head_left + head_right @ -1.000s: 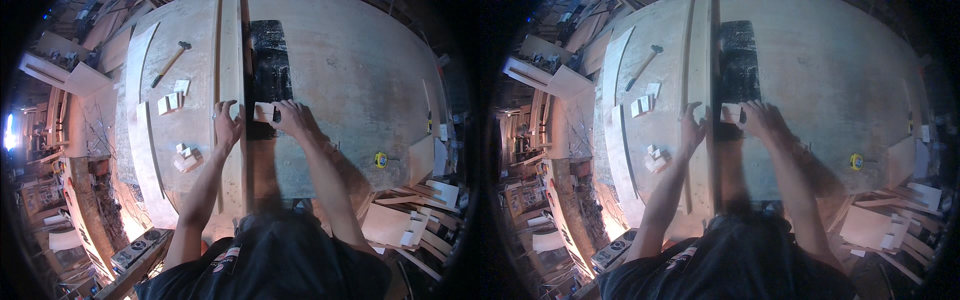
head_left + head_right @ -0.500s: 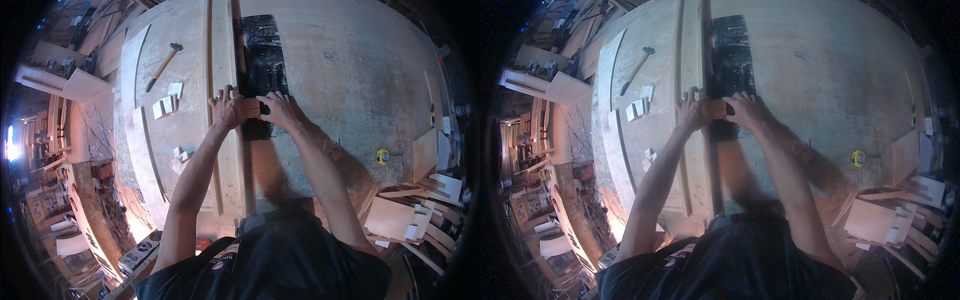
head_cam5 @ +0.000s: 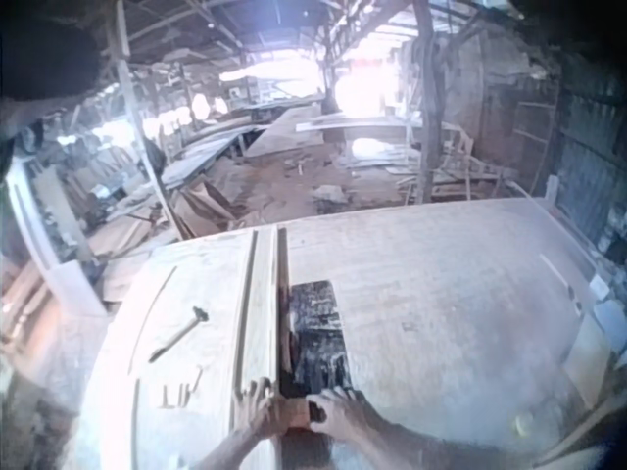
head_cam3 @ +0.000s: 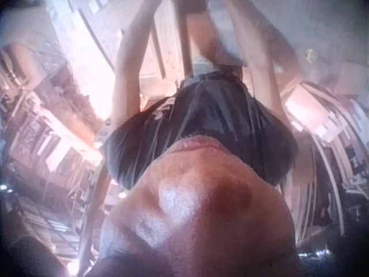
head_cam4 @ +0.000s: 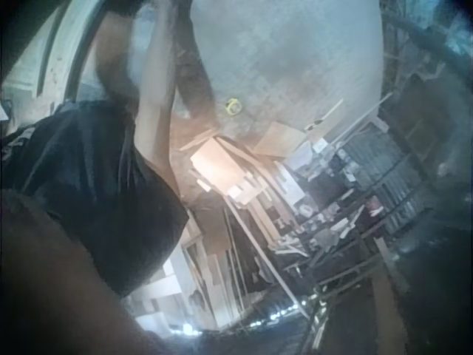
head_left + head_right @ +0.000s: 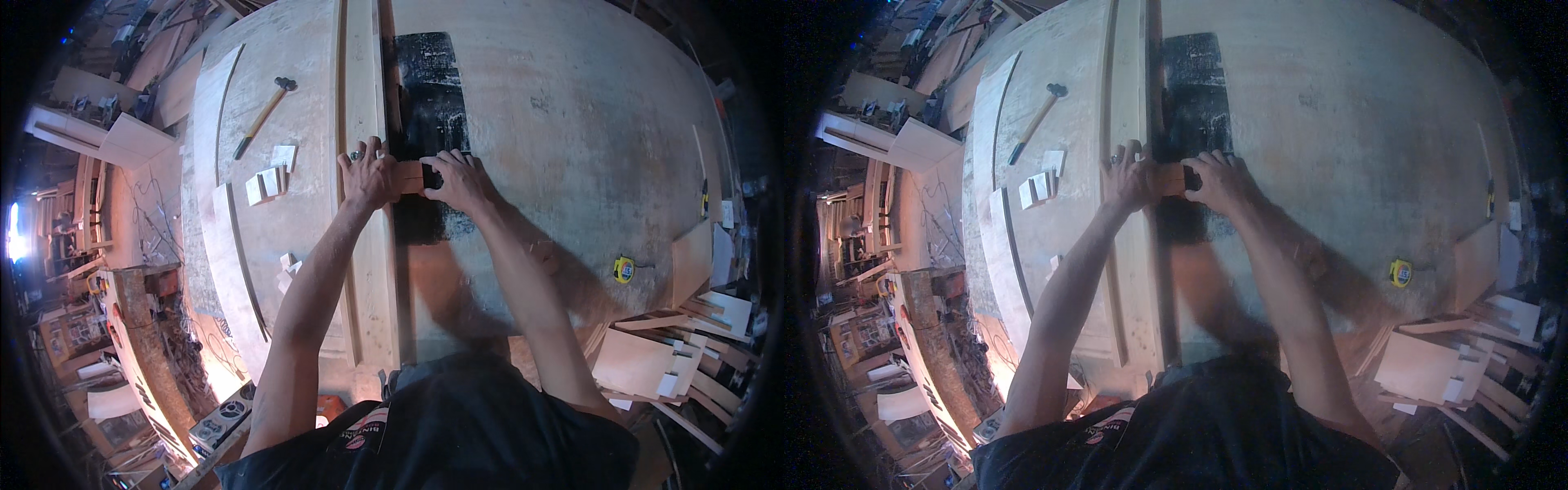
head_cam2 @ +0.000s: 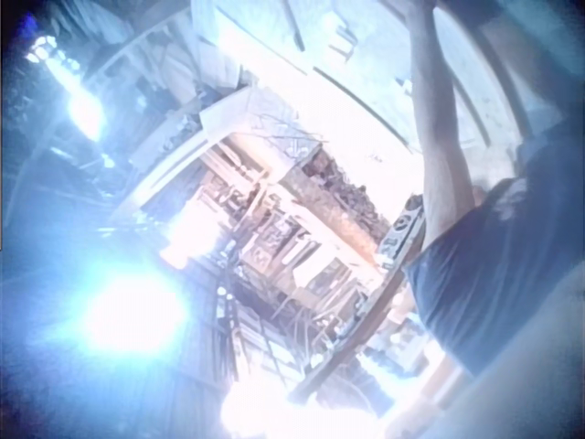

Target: The person repeatedly picks up small wooden blocks and places them into a narrow slot on a wooden board. The person handles the blocks one at a time, aligning and inserting them into the slot.

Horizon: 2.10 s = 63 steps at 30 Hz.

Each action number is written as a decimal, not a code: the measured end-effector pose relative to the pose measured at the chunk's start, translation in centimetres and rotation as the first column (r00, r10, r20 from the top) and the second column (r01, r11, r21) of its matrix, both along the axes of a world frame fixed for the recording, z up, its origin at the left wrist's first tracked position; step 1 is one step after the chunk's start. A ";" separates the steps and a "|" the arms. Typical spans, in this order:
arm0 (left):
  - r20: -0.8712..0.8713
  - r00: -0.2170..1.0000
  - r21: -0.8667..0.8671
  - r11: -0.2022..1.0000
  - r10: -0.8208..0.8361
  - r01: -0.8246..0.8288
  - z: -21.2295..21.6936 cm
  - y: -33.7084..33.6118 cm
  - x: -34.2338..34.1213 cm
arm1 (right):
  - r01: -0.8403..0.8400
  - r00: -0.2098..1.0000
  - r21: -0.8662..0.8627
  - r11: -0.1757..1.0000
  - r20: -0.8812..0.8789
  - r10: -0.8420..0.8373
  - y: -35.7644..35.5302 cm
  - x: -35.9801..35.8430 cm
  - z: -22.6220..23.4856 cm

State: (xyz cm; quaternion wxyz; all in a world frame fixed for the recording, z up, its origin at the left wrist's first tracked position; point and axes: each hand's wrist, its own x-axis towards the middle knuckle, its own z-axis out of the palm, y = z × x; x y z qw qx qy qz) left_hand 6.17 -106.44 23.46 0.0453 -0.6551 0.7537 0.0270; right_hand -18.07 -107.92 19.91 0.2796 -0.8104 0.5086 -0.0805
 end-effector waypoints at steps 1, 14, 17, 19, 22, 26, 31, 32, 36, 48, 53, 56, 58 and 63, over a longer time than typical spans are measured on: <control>0.014 1.000 0.000 1.000 -0.001 0.001 0.0 -0.7 0.1 | 0.001 1.000 -0.015 1.000 0.007 -0.001 -0.6 0.1 0.0; 0.009 0.999 0.020 0.999 -0.031 0.030 1.3 -5.4 0.3 | 0.005 1.000 -0.011 1.000 -0.029 -0.005 -4.6 0.4 2.0; 0.011 1.000 0.052 0.998 -0.024 0.024 1.7 -5.8 0.3 | 0.001 1.000 0.032 0.999 -0.015 0.000 -5.2 0.3 1.9; 0.017 0.999 0.035 0.999 -0.029 0.028 1.6 -6.3 0.3 | 0.017 0.999 -0.018 1.000 0.037 -0.016 -5.5 0.4 1.5; -0.009 1.000 0.029 1.000 0.001 -0.001 1.2 -7.6 0.4 | 0.052 0.993 -0.147 0.988 0.111 -0.036 -6.0 0.6 0.4; -0.019 1.000 0.067 0.998 -0.005 0.007 0.3 -8.5 0.9 | 0.069 0.992 -0.125 0.990 0.112 -0.055 -6.7 0.7 -0.8; -0.019 1.000 0.015 1.000 -0.014 0.014 0.0 -9.1 1.2 | 0.078 0.989 -0.166 0.983 0.136 -0.056 -7.5 0.9 -1.3; -0.015 1.000 0.009 1.000 -0.016 0.016 0.1 -9.1 1.1 | 0.078 0.990 -0.163 0.983 0.129 -0.057 -7.7 0.9 -1.3; -0.020 1.000 0.029 0.999 -0.013 0.014 1.3 -9.3 0.8 | 0.079 0.994 -0.133 0.988 0.088 -0.068 -8.2 0.9 -1.0; -0.014 1.000 0.070 0.998 0.007 -0.006 1.9 -10.9 0.6 | 0.085 0.991 -0.080 0.993 0.106 -0.076 -9.8 1.2 -1.0; -0.031 1.000 0.072 0.997 0.003 -0.001 0.4 -11.7 1.4 | 0.093 0.990 -0.118 0.989 0.119 -0.079 -10.0 1.2 -1.1; -0.052 0.999 0.022 1.000 -0.002 0.003 -0.4 -11.5 1.5 | 0.090 0.989 -0.128 0.988 0.126 -0.074 -9.9 1.3 -1.0; -0.095 0.995 -0.064 0.998 -0.004 -0.002 -0.8 -10.5 1.3 | 0.079 0.992 -0.115 0.990 0.110 -0.066 -9.1 1.2 -0.8; -0.149 0.987 0.070 0.995 -0.059 0.070 0.6 -3.9 1.3 | 0.050 0.986 -0.014 0.999 0.162 -0.047 -2.4 -0.1 0.1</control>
